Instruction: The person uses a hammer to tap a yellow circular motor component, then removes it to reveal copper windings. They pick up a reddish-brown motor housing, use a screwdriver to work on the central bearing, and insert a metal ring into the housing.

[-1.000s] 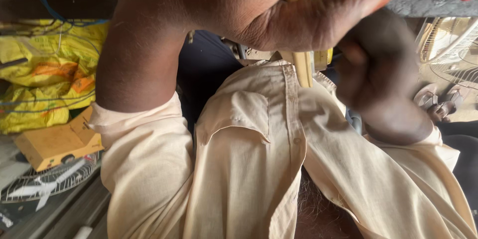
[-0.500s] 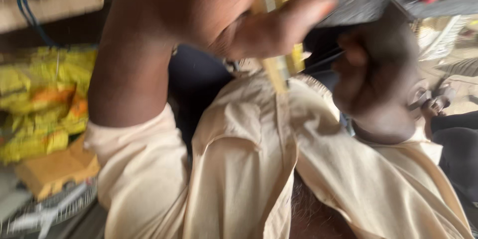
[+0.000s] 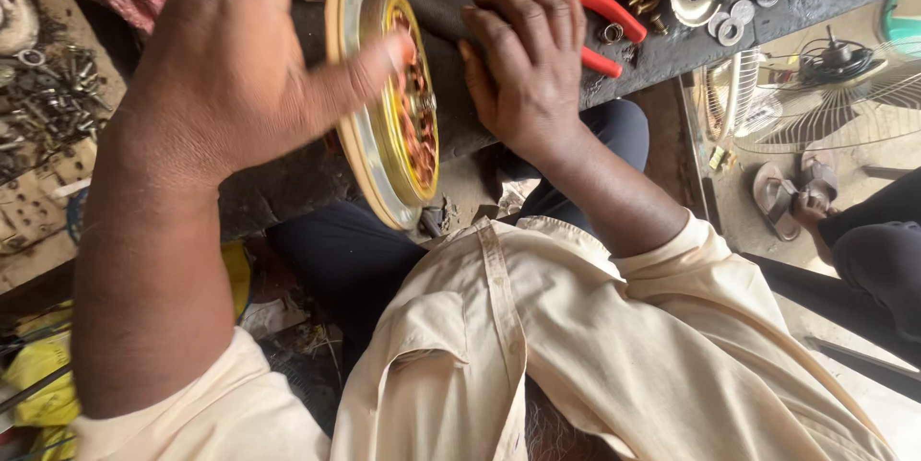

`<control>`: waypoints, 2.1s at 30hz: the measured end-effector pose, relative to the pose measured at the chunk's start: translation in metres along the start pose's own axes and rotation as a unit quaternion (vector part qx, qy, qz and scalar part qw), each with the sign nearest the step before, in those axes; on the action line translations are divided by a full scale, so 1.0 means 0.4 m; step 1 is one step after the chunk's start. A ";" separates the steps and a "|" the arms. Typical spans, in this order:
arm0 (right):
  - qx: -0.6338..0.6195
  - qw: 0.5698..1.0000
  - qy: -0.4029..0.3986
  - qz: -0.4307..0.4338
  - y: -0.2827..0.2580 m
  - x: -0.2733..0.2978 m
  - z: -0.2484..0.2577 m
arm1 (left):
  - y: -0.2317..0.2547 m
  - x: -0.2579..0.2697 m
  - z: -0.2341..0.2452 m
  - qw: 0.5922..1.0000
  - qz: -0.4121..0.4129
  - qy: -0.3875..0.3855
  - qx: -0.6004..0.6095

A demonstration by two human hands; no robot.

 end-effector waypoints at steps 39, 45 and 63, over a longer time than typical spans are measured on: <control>-0.674 0.712 -0.008 -0.196 -0.020 0.141 0.049 | 0.029 0.368 -0.293 0.857 0.265 0.343 0.278; -0.672 0.712 -0.008 -0.203 -0.024 0.149 -0.003 | 0.042 0.358 -0.281 0.860 0.242 0.344 0.287; -0.745 0.643 -0.040 -0.172 0.012 0.106 -0.075 | 0.010 0.339 -0.297 0.867 0.212 0.372 0.255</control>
Point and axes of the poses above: each hand's wrist, its own x-axis away from the middle knuckle, its own z-axis out of the back of the hand, y = z × x, the point moved 3 cm from there along -x, towards the middle knuckle, and after that the axes turned 3 degrees about z, right-handed, at the moved point
